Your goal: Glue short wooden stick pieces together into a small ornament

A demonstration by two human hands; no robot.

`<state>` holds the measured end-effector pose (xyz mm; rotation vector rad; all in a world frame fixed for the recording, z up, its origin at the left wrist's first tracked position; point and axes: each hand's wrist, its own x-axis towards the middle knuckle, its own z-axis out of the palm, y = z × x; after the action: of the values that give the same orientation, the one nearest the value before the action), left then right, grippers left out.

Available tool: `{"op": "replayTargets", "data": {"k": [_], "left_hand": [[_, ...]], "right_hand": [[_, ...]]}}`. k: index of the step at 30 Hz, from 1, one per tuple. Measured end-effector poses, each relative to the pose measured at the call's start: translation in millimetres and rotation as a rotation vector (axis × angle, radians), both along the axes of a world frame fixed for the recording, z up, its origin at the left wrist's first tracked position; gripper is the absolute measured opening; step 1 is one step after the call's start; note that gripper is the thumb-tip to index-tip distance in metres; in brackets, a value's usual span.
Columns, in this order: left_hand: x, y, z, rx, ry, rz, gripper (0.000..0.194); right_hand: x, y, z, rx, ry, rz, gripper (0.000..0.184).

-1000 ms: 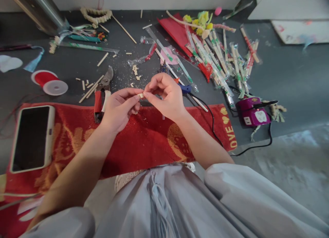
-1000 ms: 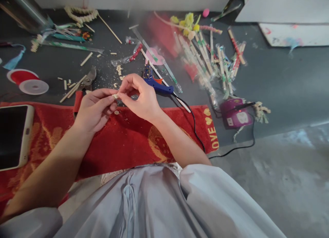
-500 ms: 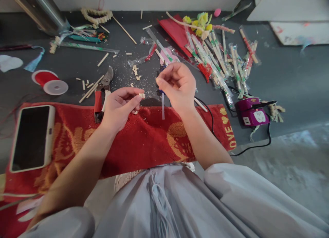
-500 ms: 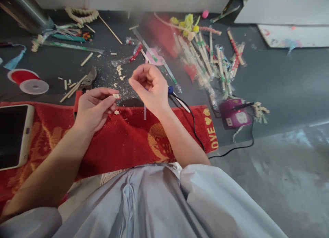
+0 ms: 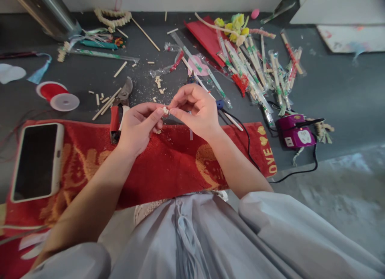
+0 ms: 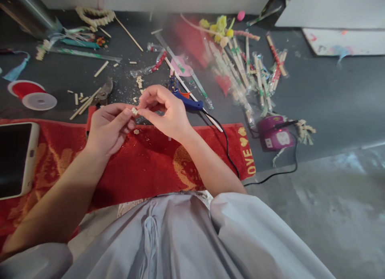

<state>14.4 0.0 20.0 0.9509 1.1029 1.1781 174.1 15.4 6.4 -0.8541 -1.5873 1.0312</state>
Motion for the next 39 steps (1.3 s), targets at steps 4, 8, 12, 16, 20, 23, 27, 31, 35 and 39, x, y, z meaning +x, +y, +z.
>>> {"op": "replayTargets", "data": {"k": [4, 8, 12, 16, 20, 23, 27, 31, 35, 39], "left_hand": [[-1, 1, 3.5, -0.123, -0.079, -0.014, 0.018], [-3, 5, 4.1, -0.233, -0.195, -0.018, 0.025], [-5, 10, 2.0, -0.299, -0.243, -0.008, 0.029], [-5, 10, 2.0, -0.334, -0.234, -0.016, 0.032], [-3, 9, 5.0, -0.372, -0.234, -0.028, 0.034], [-4, 8, 4.9, -0.370, -0.259, -0.035, 0.035], [-6, 8, 1.2, -0.347, -0.272, -0.033, 0.031], [-6, 7, 0.2, -0.316, -0.223, -0.021, 0.027], [-6, 5, 1.6, -0.286, -0.174, -0.030, 0.027], [-5, 3, 1.0, -0.268, -0.109, -0.032, 0.027]], "right_hand": [[1, 4, -3.7, 0.003, -0.013, -0.073, 0.026], [4, 11, -10.2, -0.016, -0.052, -0.185, 0.031], [5, 15, -10.9, -0.075, -0.055, -0.256, 0.040], [4, 15, -10.3, -0.160, -0.075, -0.245, 0.045], [2, 17, -14.4, -0.190, -0.075, -0.211, 0.040], [2, 18, -16.7, -0.206, -0.064, -0.183, 0.030], [2, 19, -18.5, -0.211, -0.058, -0.147, 0.017], [4, 20, -23.0, -0.164, -0.093, -0.129, 0.020], [5, 19, -25.9, -0.026, -0.201, -0.151, 0.028], [6, 17, -21.4, 0.041, -0.336, -0.132, 0.037]]}}
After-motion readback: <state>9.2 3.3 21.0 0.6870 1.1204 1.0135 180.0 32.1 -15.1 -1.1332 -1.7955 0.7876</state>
